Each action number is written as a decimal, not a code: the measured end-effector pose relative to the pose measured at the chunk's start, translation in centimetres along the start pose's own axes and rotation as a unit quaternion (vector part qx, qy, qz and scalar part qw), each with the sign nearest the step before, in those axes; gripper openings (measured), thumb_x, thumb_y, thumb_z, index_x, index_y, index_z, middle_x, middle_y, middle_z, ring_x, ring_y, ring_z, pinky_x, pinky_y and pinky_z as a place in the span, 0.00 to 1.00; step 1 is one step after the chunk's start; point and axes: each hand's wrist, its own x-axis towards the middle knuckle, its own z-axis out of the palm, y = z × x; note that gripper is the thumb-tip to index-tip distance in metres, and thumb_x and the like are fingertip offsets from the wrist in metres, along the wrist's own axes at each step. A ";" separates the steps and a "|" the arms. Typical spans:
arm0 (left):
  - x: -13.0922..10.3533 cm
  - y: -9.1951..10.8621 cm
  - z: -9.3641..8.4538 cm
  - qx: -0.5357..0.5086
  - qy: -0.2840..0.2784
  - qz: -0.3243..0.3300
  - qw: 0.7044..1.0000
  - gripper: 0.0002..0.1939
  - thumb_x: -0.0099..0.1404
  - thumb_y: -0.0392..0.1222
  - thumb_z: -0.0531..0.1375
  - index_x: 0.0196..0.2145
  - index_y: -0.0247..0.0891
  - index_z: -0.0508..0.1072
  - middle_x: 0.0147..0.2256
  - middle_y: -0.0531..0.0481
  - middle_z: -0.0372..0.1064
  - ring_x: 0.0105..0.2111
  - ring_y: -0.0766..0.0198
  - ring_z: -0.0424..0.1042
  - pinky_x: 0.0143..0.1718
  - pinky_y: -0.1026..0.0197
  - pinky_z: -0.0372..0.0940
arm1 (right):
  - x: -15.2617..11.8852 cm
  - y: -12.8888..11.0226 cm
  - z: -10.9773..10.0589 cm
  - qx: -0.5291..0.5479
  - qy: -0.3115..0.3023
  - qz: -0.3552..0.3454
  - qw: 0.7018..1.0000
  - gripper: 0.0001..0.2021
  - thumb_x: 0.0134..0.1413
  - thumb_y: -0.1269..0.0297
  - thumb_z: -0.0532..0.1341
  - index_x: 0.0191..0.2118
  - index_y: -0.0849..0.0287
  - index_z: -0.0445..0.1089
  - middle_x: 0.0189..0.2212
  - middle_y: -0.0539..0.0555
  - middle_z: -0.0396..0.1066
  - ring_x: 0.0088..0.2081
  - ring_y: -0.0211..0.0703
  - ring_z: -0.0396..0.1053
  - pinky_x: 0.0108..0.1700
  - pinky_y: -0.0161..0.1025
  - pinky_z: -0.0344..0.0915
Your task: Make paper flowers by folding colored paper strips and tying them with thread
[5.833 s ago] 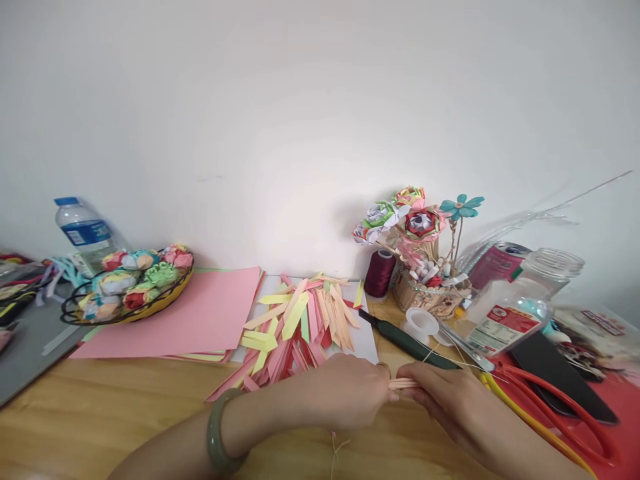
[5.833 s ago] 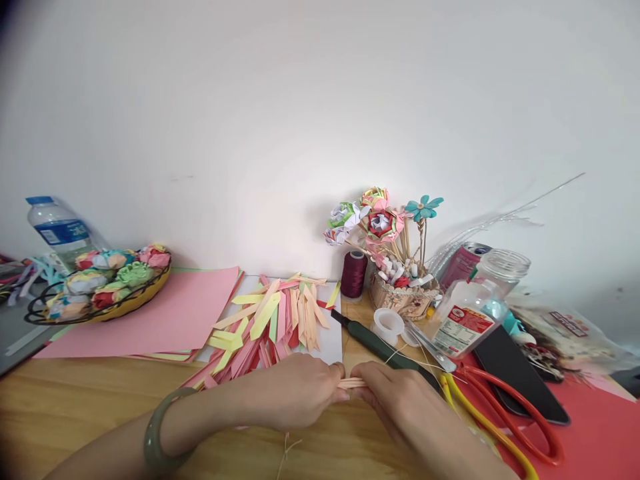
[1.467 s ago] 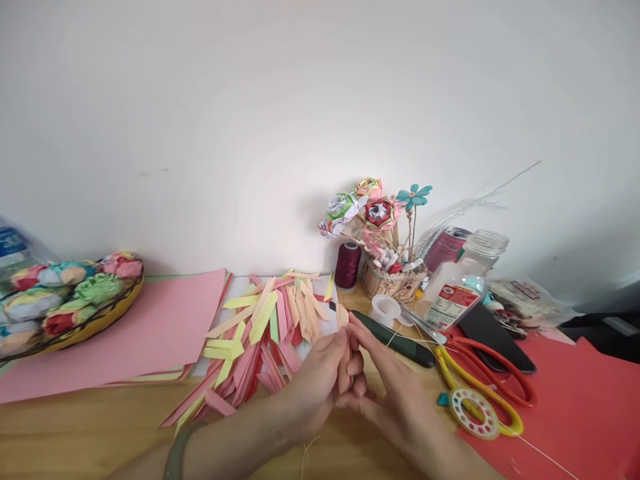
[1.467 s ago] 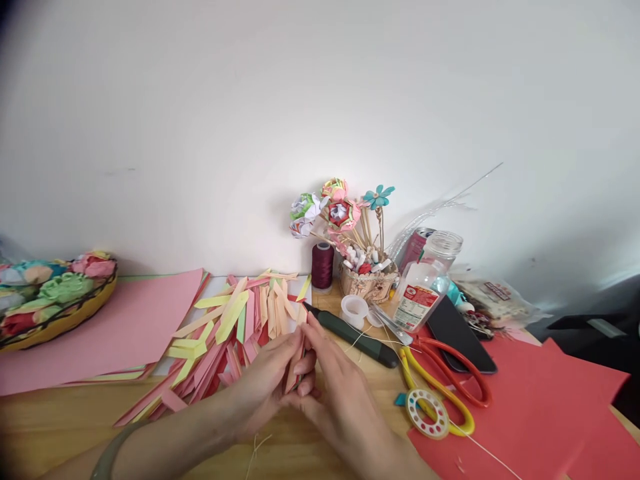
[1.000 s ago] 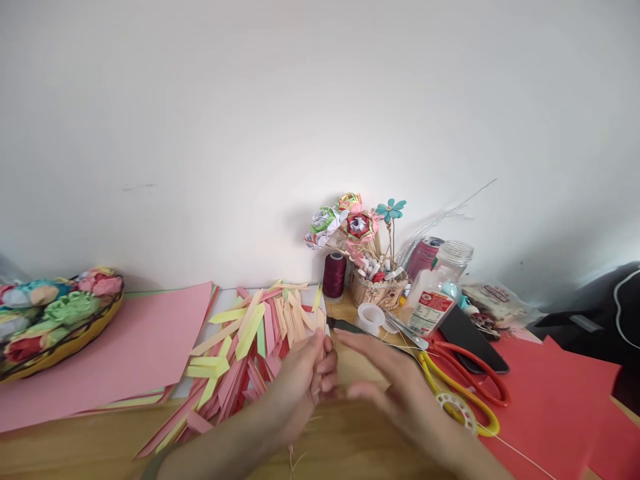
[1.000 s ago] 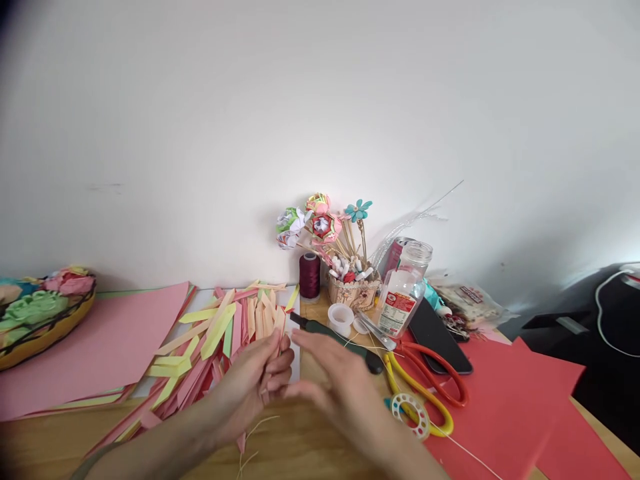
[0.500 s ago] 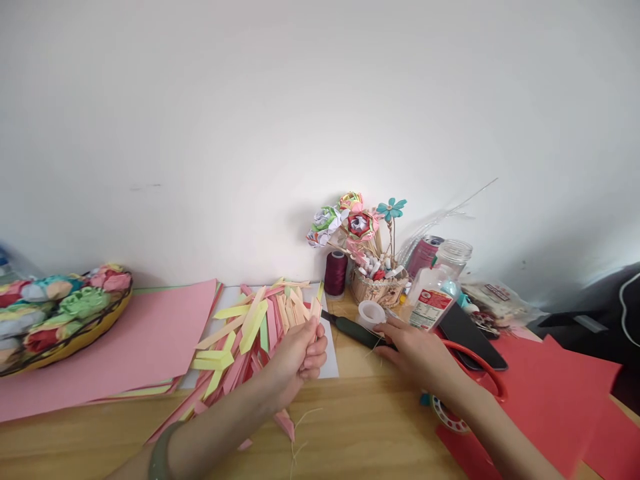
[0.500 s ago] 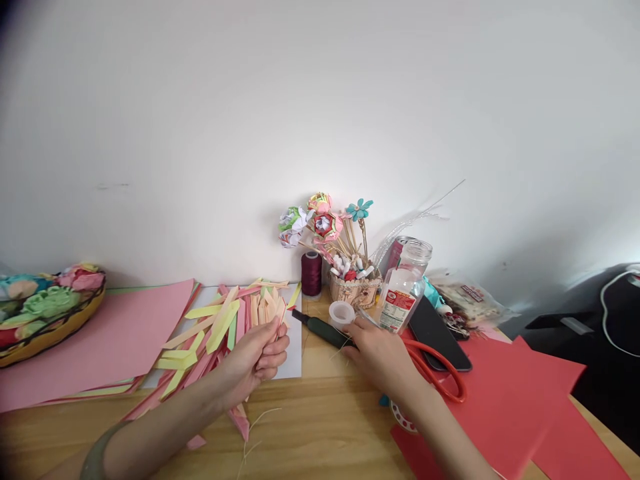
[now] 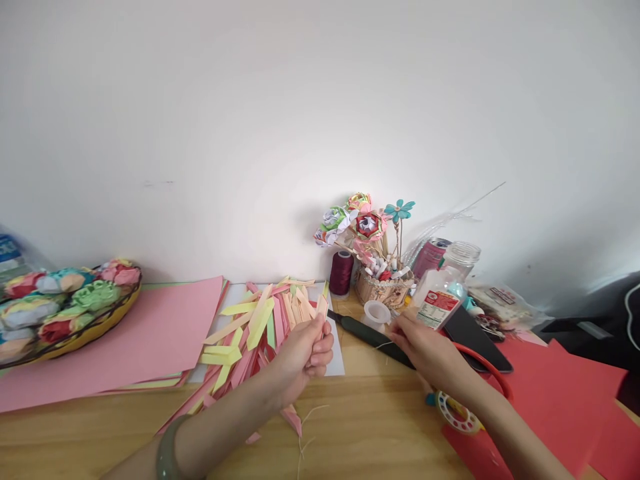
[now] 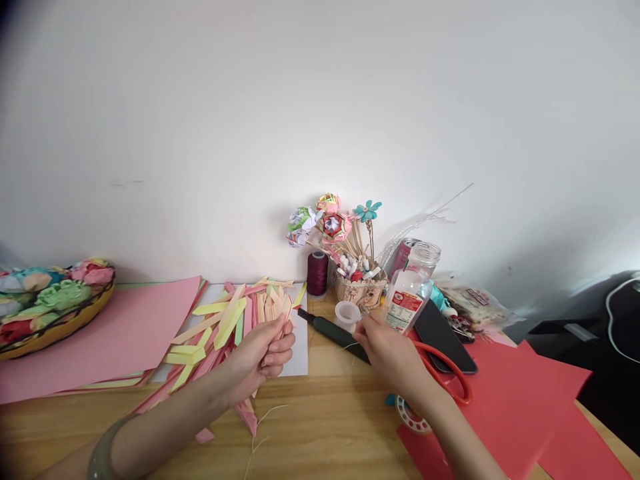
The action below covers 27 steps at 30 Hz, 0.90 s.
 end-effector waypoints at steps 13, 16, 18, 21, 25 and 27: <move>0.2 -0.4 -0.2 0.043 0.002 0.015 0.999 0.17 0.61 0.54 0.50 0.25 0.37 0.55 0.16 0.61 0.44 0.13 0.77 0.40 0.15 0.69 0.34 | 2.4 -2.4 -5.6 0.335 0.018 0.016 0.942 0.12 0.49 0.54 0.56 0.33 0.60 0.64 0.27 0.51 0.69 0.29 0.38 0.68 0.33 0.35 0.64; 0.1 -0.3 0.1 0.060 0.008 0.046 0.997 0.16 0.62 0.52 0.49 0.26 0.37 0.56 0.19 0.59 0.52 0.13 0.79 0.40 0.15 0.69 0.34 | 2.5 -2.6 -6.2 0.413 -0.035 0.043 0.909 0.13 0.46 0.56 0.60 0.35 0.61 0.69 0.31 0.53 0.72 0.29 0.36 0.69 0.33 0.35 0.65; 0.0 -0.2 0.3 0.067 0.008 0.067 0.996 0.15 0.62 0.51 0.49 0.26 0.36 0.56 0.22 0.56 0.58 0.12 0.80 0.41 0.15 0.69 0.34 | 2.5 -3.1 -6.4 0.455 -0.081 0.053 0.885 0.13 0.46 0.59 0.60 0.36 0.61 0.70 0.33 0.54 0.73 0.32 0.37 0.71 0.37 0.35 0.66; 0.1 0.0 0.5 0.070 0.005 0.085 0.994 0.14 0.62 0.50 0.50 0.27 0.36 0.57 0.26 0.52 0.63 0.12 0.81 0.42 0.16 0.70 0.36 | 2.6 -4.0 -6.3 0.460 -0.135 0.038 0.877 0.11 0.45 0.62 0.59 0.35 0.61 0.72 0.31 0.54 0.75 0.37 0.40 0.72 0.43 0.38 0.66; 0.8 0.2 0.9 0.064 0.000 0.097 0.993 0.14 0.61 0.50 0.50 0.28 0.36 0.58 0.28 0.50 0.65 0.13 0.81 0.44 0.16 0.70 0.38 | 4.1 -4.7 -5.7 0.398 -0.137 0.002 0.907 0.11 0.40 0.66 0.61 0.34 0.60 0.74 0.32 0.53 0.76 0.37 0.42 0.72 0.43 0.39 0.66; 1.2 0.4 1.2 0.059 0.008 0.099 0.993 0.13 0.61 0.48 0.51 0.27 0.36 0.58 0.27 0.51 0.64 0.13 0.80 0.44 0.16 0.70 0.38 | 5.3 -4.5 -5.4 0.367 -0.106 0.002 0.924 0.10 0.38 0.67 0.63 0.33 0.60 0.74 0.30 0.52 0.76 0.36 0.42 0.72 0.42 0.39 0.66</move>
